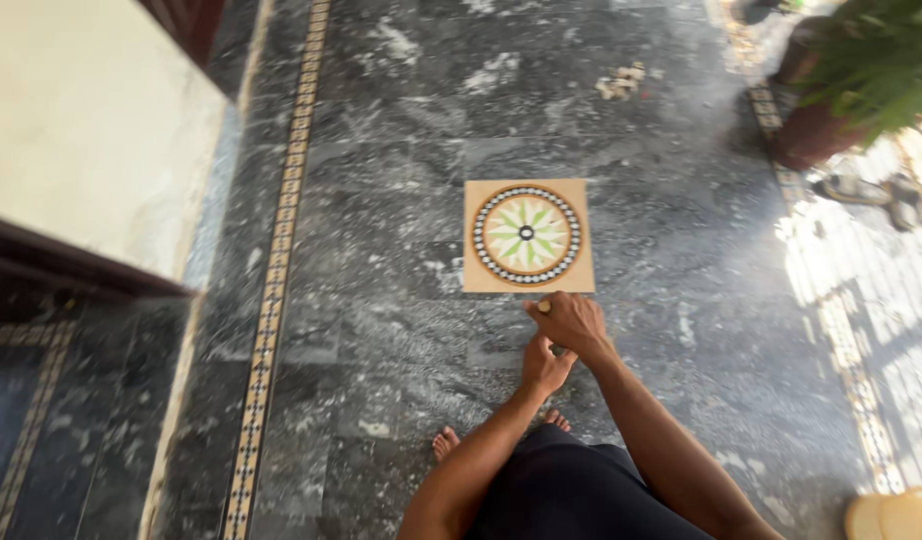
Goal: The person sweeps the tiled floor using a handheld brush, gathering debris into piles and eventually sweeping it onto a square tile.
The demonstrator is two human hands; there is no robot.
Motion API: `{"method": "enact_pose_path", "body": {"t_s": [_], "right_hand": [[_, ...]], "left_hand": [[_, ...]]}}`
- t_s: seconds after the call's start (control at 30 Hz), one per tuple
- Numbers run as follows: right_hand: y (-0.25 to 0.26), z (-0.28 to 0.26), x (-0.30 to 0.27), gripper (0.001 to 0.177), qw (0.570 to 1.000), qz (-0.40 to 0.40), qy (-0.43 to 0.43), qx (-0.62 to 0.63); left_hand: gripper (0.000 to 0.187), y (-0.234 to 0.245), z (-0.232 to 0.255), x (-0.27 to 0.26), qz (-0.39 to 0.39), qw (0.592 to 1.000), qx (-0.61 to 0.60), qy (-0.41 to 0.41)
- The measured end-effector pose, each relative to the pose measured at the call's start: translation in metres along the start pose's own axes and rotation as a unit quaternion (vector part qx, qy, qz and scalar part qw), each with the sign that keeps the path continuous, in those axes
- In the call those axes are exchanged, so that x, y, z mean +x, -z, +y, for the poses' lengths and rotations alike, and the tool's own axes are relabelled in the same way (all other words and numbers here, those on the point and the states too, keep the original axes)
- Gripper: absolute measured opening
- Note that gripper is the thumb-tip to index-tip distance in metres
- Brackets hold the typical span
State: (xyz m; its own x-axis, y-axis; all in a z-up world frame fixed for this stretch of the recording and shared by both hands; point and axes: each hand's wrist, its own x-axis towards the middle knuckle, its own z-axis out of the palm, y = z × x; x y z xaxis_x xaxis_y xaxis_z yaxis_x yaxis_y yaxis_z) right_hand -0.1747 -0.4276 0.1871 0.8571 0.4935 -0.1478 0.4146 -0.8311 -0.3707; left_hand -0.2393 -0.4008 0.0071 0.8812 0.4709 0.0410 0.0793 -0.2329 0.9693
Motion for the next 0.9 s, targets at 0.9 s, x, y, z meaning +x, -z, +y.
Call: {"method": "enact_pose_path", "body": {"t_s": [0.9], "right_hand": [[-0.22, -0.143, -0.052, 0.047, 0.993, -0.066, 0.025, 0.099]], "left_hand": [[0.048, 0.262, -0.111, -0.074, 0.116, 0.966, 0.212, 0.089]]}}
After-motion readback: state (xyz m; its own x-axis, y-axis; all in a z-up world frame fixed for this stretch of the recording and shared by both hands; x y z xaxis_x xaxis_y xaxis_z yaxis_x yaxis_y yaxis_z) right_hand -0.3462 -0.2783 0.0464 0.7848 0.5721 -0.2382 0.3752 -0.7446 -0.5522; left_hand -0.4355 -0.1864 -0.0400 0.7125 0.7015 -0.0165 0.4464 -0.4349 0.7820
